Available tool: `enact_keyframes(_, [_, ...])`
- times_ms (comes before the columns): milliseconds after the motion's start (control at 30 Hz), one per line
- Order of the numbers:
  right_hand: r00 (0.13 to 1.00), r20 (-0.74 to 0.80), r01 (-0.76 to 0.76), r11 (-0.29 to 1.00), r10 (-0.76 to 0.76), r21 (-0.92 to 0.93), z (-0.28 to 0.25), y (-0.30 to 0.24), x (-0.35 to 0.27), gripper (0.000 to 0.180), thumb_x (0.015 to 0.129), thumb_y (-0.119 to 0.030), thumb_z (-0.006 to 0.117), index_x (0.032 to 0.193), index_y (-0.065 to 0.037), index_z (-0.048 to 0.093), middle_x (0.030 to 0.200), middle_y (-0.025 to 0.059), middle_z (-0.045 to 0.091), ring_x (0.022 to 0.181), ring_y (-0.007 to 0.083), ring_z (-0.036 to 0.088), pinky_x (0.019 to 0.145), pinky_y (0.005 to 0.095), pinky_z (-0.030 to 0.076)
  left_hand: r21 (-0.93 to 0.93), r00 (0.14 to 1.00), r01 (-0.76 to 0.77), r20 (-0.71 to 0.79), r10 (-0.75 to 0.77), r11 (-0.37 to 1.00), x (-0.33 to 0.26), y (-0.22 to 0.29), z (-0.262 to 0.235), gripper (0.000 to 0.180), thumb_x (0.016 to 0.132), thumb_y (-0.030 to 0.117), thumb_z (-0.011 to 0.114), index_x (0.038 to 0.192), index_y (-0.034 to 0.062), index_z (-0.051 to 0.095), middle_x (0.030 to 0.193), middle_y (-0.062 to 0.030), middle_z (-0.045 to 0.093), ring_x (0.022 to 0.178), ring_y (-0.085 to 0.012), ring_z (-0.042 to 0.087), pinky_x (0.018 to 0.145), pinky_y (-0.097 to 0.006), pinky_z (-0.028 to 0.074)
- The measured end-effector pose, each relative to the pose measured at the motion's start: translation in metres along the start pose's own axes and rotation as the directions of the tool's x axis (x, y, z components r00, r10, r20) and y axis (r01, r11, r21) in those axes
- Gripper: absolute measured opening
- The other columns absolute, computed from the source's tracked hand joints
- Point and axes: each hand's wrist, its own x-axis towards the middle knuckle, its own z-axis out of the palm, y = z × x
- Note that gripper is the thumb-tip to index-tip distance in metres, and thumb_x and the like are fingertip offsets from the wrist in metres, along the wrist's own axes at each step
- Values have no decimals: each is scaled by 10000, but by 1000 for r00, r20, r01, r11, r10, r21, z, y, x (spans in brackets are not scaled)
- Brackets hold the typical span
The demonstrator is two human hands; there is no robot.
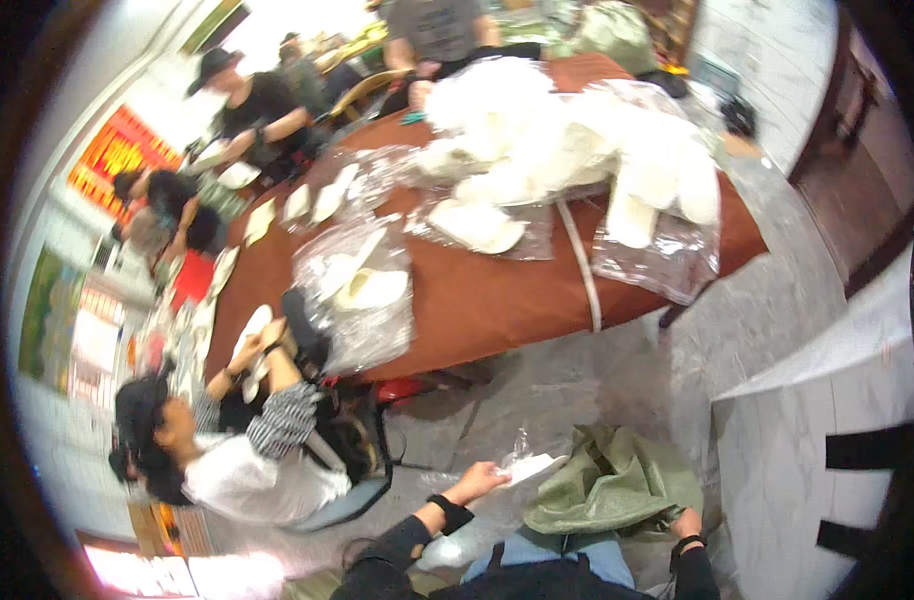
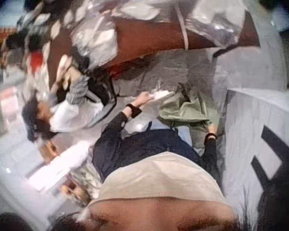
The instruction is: Packing slippers from a large bag into individual plastic wraps and organizing them on a table.
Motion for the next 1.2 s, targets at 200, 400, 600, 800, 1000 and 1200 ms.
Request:
enact_keyframes(200, [947,319,25,987,28,-160,-69,-57,24,302,675,-195,679,825,61,624,887,235,632,862,341,623,723,389,494,-513,880,-71,-436,-189,855,-187,116,-166,153,758,147,687,693,86,562,632,42,516,519,-57,448,460,-229,368])
enact_keyframes(400, [991,135,5,999,-10,35,-104,-90,85,340,709,-197,709,869,81,600,830,153,652,765,260,625,668,363,485,-81,198,-520,-980,27,850,-233,242,-291,127,814,138,637,813,52,544,605,62,427,504,-15,367,411,-188,312])
enact_keyframes(600, [968,13,248,963,-251,110,-112,-69,147,327,705,-270,653,802,43,644,868,243,630,816,369,619,683,404,497,698,-272,-521,-682,679,492,-119,355,-385,127,800,91,622,866,19,541,602,-50,501,527,-97,427,488,-261,348])
enact_keyframes(800, [972,233,18,996,2,-82,-175,-117,143,372,654,-301,732,842,12,660,868,201,647,820,319,624,691,387,483,573,106,-258,-784,612,778,48,365,-398,412,802,263,597,1086,-24,518,853,-256,583,852,-382,574,740,-418,451])
enact_keyframes(1000, [842,509,452,748,-178,-486,-186,-117,258,460,714,-414,658,887,11,626,873,144,658,816,265,631,665,381,478,339,698,-385,-501,511,859,128,315,-293,986,748,303,669,1423,145,-32,1364,-399,66,1281,-508,147,1055,-439,226])
enact_keyframes(1200, [818,526,507,727,-234,-464,-237,-265,254,406,780,-390,554,913,-14,631,885,126,654,863,266,621,682,395,463,31,772,-322,-569,281,946,34,210,-221,816,816,230,601,1430,213,64,1397,-355,59,1313,-450,134,1053,-403,241])
